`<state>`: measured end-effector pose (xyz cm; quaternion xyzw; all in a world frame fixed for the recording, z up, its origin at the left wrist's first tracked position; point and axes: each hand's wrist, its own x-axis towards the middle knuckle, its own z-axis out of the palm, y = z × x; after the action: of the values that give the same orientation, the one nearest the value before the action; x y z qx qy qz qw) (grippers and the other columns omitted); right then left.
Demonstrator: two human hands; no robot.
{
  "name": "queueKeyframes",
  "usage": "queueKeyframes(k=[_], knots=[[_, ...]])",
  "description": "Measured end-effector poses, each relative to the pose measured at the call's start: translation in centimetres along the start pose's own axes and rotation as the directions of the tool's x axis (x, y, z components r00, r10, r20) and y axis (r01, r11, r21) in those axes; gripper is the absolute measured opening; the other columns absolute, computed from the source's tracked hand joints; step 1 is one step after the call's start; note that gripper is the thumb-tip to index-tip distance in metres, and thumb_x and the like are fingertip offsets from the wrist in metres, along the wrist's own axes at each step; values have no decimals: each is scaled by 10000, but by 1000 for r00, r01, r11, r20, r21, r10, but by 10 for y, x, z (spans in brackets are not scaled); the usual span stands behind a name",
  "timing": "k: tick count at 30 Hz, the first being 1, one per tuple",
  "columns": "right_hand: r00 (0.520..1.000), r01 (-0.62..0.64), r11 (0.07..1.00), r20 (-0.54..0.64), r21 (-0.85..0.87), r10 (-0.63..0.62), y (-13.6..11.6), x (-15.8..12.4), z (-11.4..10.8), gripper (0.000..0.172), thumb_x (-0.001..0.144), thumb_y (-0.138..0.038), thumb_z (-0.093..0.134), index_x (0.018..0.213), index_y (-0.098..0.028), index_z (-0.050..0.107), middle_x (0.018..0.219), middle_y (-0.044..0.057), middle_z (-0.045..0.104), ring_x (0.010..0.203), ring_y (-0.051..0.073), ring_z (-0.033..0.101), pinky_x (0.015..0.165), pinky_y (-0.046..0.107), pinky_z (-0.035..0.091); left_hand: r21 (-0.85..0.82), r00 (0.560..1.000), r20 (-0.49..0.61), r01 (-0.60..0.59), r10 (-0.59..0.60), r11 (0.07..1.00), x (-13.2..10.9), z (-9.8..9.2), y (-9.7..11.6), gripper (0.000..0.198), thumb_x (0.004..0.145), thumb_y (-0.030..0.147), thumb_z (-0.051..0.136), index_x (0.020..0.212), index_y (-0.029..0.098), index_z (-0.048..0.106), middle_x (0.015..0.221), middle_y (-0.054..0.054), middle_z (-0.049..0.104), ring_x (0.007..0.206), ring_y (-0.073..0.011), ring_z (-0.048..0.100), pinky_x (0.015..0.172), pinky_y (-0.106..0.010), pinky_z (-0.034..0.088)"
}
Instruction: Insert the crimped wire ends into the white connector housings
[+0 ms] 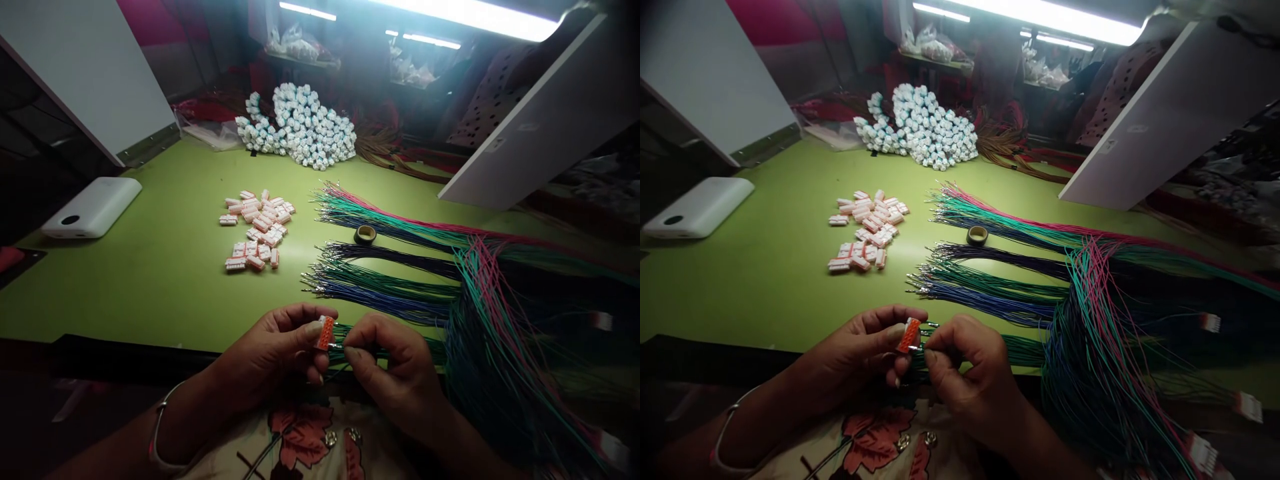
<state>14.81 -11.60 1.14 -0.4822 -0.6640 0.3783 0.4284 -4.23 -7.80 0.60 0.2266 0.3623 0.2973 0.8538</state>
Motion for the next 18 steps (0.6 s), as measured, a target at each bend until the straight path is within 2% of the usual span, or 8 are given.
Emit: queueKeyframes(k=[9, 18], knots=[[995, 104, 990, 2, -93, -104, 0, 0, 1, 150, 820, -51, 554, 748, -181, 576, 671, -31, 524, 619, 107, 481, 578, 254, 363, 34, 1000, -1, -1, 1, 999, 2, -2, -1, 239, 789, 239, 756, 1015, 167, 724, 697, -39, 671, 555, -112, 633, 523, -217, 567], [984, 178, 956, 17, -234, -179, -2, -4, 2, 159, 853, -66, 525, 750, -184, 552, 671, -20, 528, 634, 119, 483, 605, 285, 338, 69, 998, -6, -59, 59, 996, 1, -4, -3, 200, 764, 213, 772, 950, 174, 707, 665, -8, 663, 543, -114, 632, 503, -215, 563]])
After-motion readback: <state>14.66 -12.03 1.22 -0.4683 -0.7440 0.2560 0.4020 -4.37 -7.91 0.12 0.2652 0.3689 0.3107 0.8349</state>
